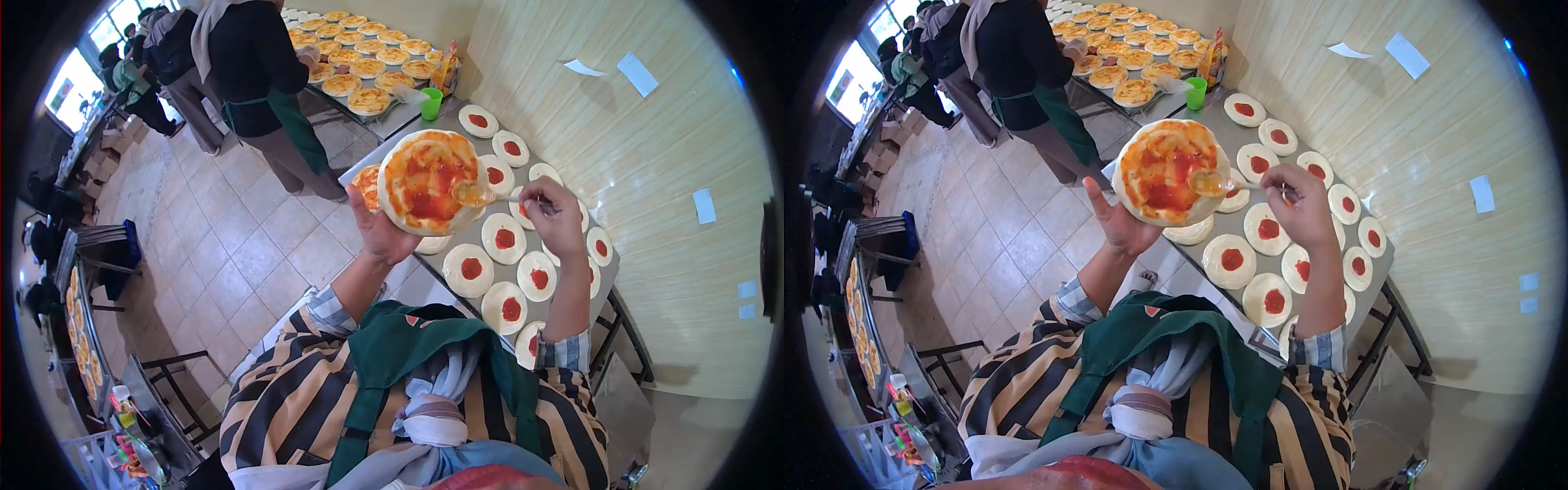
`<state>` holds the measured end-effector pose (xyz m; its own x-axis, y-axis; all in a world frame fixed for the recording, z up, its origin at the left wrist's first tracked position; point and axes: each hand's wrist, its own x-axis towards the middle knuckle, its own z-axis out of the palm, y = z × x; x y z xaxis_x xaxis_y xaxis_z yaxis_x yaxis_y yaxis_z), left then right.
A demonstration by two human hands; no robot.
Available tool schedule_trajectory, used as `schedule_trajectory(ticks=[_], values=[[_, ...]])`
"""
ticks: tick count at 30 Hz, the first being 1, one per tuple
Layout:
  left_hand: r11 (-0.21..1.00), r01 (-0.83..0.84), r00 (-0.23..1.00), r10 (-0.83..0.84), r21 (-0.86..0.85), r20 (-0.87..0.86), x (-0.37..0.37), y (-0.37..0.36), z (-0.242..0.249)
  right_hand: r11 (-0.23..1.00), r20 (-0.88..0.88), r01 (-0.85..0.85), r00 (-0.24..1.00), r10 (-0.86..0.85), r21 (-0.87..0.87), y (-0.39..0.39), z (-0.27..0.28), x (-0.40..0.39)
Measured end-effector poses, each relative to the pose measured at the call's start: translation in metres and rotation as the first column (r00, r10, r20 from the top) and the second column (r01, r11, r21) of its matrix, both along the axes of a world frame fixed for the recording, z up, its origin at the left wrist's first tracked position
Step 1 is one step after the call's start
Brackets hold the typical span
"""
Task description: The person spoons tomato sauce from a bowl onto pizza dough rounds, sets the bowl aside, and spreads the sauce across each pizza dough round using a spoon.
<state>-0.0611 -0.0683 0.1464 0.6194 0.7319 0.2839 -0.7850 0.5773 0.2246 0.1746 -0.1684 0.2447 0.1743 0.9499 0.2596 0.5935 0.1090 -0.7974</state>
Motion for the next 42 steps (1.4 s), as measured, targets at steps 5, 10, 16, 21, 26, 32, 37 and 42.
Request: schedule_trajectory(ticks=[5,10,16,21,26,32,37,42], values=[[0.999,-0.005,0.999,0.003,-0.050,-0.042,0.001,-0.002,0.010,0.992,-0.078,0.063,0.995,-0.055,0.109,0.019,0.009,-0.005],[0.991,0.089,0.985,-0.072,-0.100,0.157,0.000,0.005,0.003,0.999,0.088,0.036,0.996,-0.033,-0.029,-0.008,-0.006,-0.004],[0.986,0.156,0.975,-0.144,-0.060,0.169,-0.002,0.000,0.009,0.988,-0.108,0.097,0.991,-0.084,0.124,0.026,-0.010,-0.031],[0.998,0.042,0.999,-0.042,-0.043,0.009,0.000,0.002,0.011,0.999,0.009,-0.048,0.999,0.048,-0.023,0.002,-0.011,-0.041],[0.974,0.203,0.947,-0.168,-0.104,0.275,0.000,0.005,0.004,0.995,-0.062,0.074,0.996,-0.070,0.073,0.016,-0.022,-0.038],[0.967,0.212,0.939,-0.161,-0.143,0.304,-0.002,0.011,-0.002,0.999,-0.029,-0.044,0.999,0.044,-0.002,0.008,-0.025,-0.041],[0.989,0.002,0.999,-0.008,-0.145,-0.044,0.001,0.006,0.009,0.999,-0.065,0.025,0.998,-0.027,-0.026,0.002,-0.009,-0.065],[0.981,-0.037,0.998,0.026,-0.188,-0.061,0.002,0.008,0.007,0.999,0.010,0.033,0.999,-0.033,0.031,-0.005,-0.019,-0.061]])
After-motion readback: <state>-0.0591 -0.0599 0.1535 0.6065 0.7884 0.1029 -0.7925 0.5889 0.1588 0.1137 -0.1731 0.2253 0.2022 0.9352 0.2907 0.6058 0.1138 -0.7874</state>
